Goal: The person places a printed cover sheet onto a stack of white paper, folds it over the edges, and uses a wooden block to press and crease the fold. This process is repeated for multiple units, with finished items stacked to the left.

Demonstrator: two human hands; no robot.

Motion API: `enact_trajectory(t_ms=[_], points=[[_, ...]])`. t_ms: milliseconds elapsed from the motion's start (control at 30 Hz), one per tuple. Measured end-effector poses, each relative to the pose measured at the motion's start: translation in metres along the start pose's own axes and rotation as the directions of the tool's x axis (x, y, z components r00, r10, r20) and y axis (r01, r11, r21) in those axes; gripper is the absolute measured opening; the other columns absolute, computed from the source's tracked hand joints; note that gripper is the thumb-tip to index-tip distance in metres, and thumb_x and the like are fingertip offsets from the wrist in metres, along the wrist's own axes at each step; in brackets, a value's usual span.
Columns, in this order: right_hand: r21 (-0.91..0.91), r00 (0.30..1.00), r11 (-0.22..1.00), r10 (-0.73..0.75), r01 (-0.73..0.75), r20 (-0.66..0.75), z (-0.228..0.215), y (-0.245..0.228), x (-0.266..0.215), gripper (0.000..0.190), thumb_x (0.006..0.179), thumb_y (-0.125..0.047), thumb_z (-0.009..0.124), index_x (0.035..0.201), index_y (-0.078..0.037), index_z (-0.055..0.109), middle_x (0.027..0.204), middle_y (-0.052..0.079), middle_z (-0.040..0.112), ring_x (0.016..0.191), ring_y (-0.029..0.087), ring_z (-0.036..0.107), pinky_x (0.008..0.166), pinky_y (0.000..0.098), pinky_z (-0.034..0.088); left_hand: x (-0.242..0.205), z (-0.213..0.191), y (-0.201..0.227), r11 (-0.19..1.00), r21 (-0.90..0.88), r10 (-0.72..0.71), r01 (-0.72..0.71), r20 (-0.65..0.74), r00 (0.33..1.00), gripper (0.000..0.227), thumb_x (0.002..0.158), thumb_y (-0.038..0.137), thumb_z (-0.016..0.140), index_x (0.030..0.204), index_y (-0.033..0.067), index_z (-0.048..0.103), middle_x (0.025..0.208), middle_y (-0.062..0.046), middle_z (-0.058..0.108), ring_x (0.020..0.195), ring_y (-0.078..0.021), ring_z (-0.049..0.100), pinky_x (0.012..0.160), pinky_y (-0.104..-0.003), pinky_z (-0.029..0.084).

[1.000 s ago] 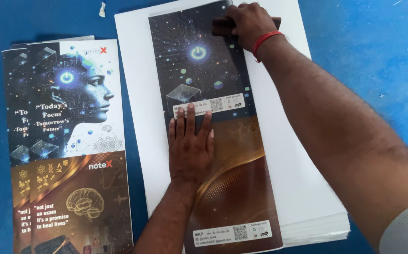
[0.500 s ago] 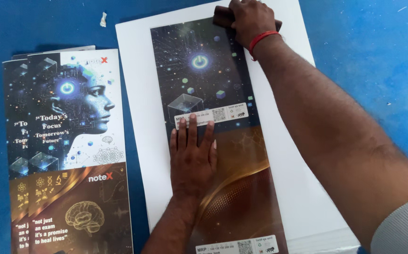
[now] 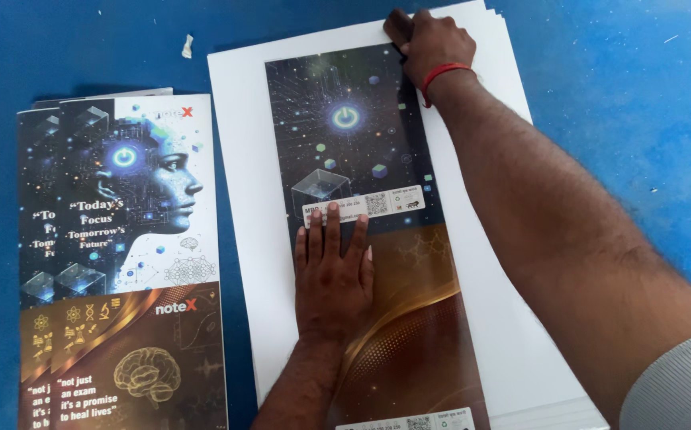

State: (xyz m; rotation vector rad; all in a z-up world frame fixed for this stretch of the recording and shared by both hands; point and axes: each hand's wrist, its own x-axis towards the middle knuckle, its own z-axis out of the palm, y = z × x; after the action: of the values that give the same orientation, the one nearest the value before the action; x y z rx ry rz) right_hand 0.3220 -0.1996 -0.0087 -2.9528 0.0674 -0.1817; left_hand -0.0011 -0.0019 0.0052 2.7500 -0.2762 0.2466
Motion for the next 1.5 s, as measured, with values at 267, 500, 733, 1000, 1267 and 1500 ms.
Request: enact_trajectory(t_ms=[267,500,733,1000,1267,1500], points=[[0.263,0.97,0.937,0.203,-0.232,0.134,-0.014,0.003,-0.003,0.035,0.096,-0.034,0.071,0.124,-0.014,0.07,0.117,0.016,0.072,0.108,0.033,0.07,0.096,0.045,0.054,0.002,0.0,0.0,1.0,0.007,-0.003,0.004,-0.014,1.0,0.049,0.103,0.033,0.048,0.15,0.0191,0.051,0.161,-0.02,0.036,0.15,-0.0396,0.031,0.123,-0.054,0.022],[0.763,0.985,0.623,0.101,-0.172,0.139,-0.009,0.052,-0.025,0.041,0.098,-0.025,0.072,0.13,-0.002,0.062,0.118,0.017,0.073,0.104,0.024,0.074,0.088,0.034,0.062,0.002,0.0,0.002,1.0,0.006,0.001,-0.001,-0.026,1.0,0.049,0.101,0.032,0.049,0.148,0.0191,0.052,0.16,-0.02,0.037,0.15,-0.0402,0.032,0.122,-0.054,0.022],[0.43,0.967,0.893,0.022,-0.133,0.253,-0.024,0.035,-0.02,0.046,0.092,-0.039,0.077,0.124,-0.006,0.07,0.114,0.016,0.074,0.103,0.028,0.073,0.093,0.0385,0.059,0.002,0.002,0.0,0.999,0.038,0.02,-0.018,-0.058,0.998,0.049,0.1,0.033,0.05,0.148,0.0199,0.053,0.16,-0.019,0.038,0.149,-0.0391,0.033,0.122,-0.054,0.023],[0.032,0.987,0.995,0.092,-0.097,0.134,0.001,0.001,0.014,0.046,0.083,-0.027,0.08,0.122,-0.007,0.064,0.12,0.021,0.067,0.111,0.037,0.066,0.095,0.0464,0.055,0.002,-0.002,-0.001,1.0,0.012,0.009,-0.008,-0.033,0.999,0.049,0.102,0.032,0.05,0.149,0.0195,0.053,0.159,-0.02,0.04,0.148,-0.0406,0.034,0.122,-0.055,0.023],[0.162,0.986,0.974,0.148,-0.158,0.076,0.009,0.034,0.011,0.04,0.096,-0.025,0.07,0.128,-0.004,0.059,0.12,0.023,0.067,0.113,0.038,0.066,0.098,0.0463,0.053,0.002,0.0,0.0,1.0,-0.014,0.001,-0.002,-0.051,0.999,0.047,0.104,0.033,0.049,0.149,0.02,0.053,0.161,-0.018,0.04,0.151,-0.0389,0.033,0.124,-0.055,0.024],[0.32,0.981,0.927,0.19,-0.196,0.05,-0.021,0.034,-0.036,0.031,0.099,-0.025,0.067,0.122,-0.005,0.063,0.121,0.018,0.068,0.113,0.035,0.066,0.099,0.0462,0.05,0.002,0.002,-0.002,0.999,0.038,0.022,-0.02,-0.064,0.998,0.048,0.103,0.033,0.049,0.149,0.0204,0.052,0.159,-0.019,0.04,0.149,-0.0398,0.035,0.122,-0.055,0.024]])
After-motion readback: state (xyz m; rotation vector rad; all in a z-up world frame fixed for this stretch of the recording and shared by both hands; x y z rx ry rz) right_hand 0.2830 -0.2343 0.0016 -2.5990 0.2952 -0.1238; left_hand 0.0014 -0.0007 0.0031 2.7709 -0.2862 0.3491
